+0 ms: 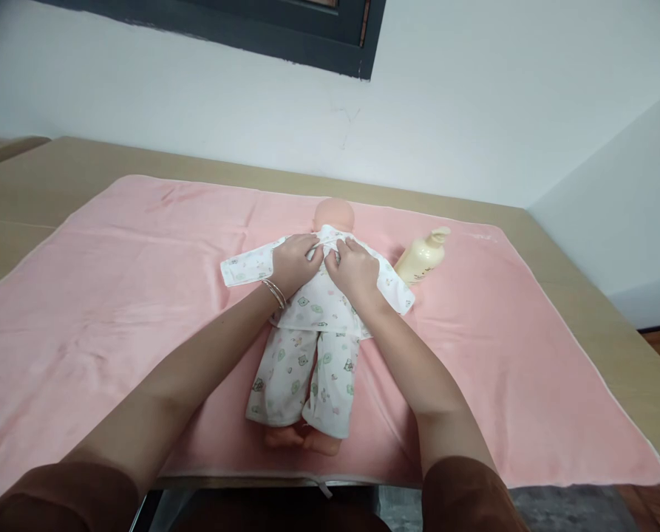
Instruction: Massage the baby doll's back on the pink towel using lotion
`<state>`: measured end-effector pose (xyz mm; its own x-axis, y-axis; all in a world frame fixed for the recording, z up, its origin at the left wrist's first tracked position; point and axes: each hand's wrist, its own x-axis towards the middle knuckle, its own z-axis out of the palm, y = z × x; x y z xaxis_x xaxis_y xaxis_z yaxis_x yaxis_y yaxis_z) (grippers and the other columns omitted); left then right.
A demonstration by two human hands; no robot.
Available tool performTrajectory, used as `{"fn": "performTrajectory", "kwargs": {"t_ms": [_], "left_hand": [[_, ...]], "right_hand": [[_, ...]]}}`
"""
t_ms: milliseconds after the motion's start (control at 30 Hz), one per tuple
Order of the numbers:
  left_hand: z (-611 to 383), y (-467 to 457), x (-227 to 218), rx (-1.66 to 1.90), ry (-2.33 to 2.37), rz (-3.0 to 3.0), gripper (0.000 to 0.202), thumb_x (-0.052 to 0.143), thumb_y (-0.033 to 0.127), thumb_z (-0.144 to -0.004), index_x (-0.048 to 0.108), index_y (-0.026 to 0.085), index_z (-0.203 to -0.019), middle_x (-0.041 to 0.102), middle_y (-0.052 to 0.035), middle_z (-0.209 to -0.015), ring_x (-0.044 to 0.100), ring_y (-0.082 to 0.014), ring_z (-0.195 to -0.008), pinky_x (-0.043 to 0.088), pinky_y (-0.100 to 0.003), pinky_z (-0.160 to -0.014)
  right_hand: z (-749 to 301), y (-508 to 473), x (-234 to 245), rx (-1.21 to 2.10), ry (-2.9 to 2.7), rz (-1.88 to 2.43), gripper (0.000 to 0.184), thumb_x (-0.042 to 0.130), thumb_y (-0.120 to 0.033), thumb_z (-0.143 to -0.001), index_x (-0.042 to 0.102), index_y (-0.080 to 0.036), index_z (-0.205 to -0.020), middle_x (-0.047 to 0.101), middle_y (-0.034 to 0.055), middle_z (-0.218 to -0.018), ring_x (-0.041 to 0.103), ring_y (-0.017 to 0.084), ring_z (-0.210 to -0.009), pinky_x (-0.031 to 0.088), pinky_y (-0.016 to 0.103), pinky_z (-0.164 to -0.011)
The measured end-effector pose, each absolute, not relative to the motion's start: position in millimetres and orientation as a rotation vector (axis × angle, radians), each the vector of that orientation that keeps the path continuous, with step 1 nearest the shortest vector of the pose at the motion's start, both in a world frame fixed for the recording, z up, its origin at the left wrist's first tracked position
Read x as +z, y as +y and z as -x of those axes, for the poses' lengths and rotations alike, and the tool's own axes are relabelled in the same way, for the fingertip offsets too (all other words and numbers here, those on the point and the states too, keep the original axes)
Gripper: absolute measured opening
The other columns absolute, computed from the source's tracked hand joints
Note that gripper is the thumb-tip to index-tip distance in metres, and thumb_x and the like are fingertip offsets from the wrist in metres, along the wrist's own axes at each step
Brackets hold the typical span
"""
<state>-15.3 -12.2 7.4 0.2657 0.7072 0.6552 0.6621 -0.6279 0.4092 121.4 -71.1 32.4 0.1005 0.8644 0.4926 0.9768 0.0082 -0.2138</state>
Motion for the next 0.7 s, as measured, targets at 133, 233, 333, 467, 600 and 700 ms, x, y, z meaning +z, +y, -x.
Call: {"fn": "performTrajectory", "kwargs": {"t_ms": [133, 233, 333, 467, 600, 700], "left_hand": [[13, -15, 7, 1.331, 1.406, -2.394, 0.025, 0.048, 0.028, -0.090, 0.071, 0.020, -0.094, 0.075, -0.0080, -0.106, 0.068, -0.0231, -0.104, 0.051, -0.036, -0.093], [12, -18, 11, 1.297, 1.488, -2.346, 0.024, 0.048, 0.027, -0.088, 0.071, 0.020, -0.092, 0.075, -0.0079, -0.105, 0.068, -0.0228, -0.102, 0.051, -0.035, -0.093], [11, -20, 14, 1.252, 1.556, -2.314, 0.024, 0.049, 0.029, -0.087, 0.070, 0.020, -0.093, 0.074, -0.0077, -0.105, 0.067, -0.0233, -0.102, 0.051, -0.034, -0.090], [11, -21, 18, 1.190, 1.597, -2.280, 0.025, 0.050, 0.030, -0.087, 0.069, 0.020, -0.099, 0.073, -0.0077, -0.109, 0.065, -0.0243, -0.104, 0.051, -0.035, -0.088], [11, -21, 18, 1.161, 1.614, -2.261, 0.026, 0.050, 0.032, -0.088, 0.068, 0.020, -0.103, 0.071, -0.0082, -0.115, 0.063, -0.0256, -0.110, 0.051, -0.036, -0.090], [11, -19, 17, 1.140, 1.612, -2.260, 0.028, 0.050, 0.032, -0.088, 0.067, 0.020, -0.107, 0.070, -0.0086, -0.118, 0.061, -0.0265, -0.113, 0.051, -0.038, -0.092]], "right_hand": [[-119, -72, 36, -0.321, -1.741, 1.950, 0.031, 0.046, -0.035, -0.091, 0.070, -0.020, -0.102, 0.071, 0.0096, -0.108, 0.066, 0.026, -0.096, 0.048, 0.033, -0.078], [-118, -73, 39, -0.302, -1.737, 2.016, 0.031, 0.044, -0.035, -0.092, 0.067, -0.018, -0.103, 0.071, 0.0096, -0.106, 0.065, 0.026, -0.096, 0.046, 0.031, -0.077], [-117, -75, 41, -0.291, -1.746, 2.034, 0.033, 0.042, -0.035, -0.093, 0.064, -0.017, -0.110, 0.068, 0.0111, -0.115, 0.062, 0.027, -0.102, 0.045, 0.032, -0.080], [-117, -74, 41, -0.268, -1.755, 2.028, 0.035, 0.041, -0.035, -0.094, 0.063, -0.017, -0.114, 0.067, 0.0121, -0.118, 0.060, 0.029, -0.108, 0.047, 0.035, -0.084], [-118, -72, 40, -0.241, -1.752, 2.007, 0.038, 0.043, -0.035, -0.093, 0.062, -0.017, -0.121, 0.063, 0.0136, -0.126, 0.058, 0.030, -0.115, 0.048, 0.040, -0.092], [-121, -69, 37, -0.214, -1.761, 1.966, 0.040, 0.044, -0.034, -0.093, 0.060, -0.017, -0.125, 0.061, 0.0142, -0.132, 0.055, 0.031, -0.121, 0.046, 0.044, -0.098]]}}
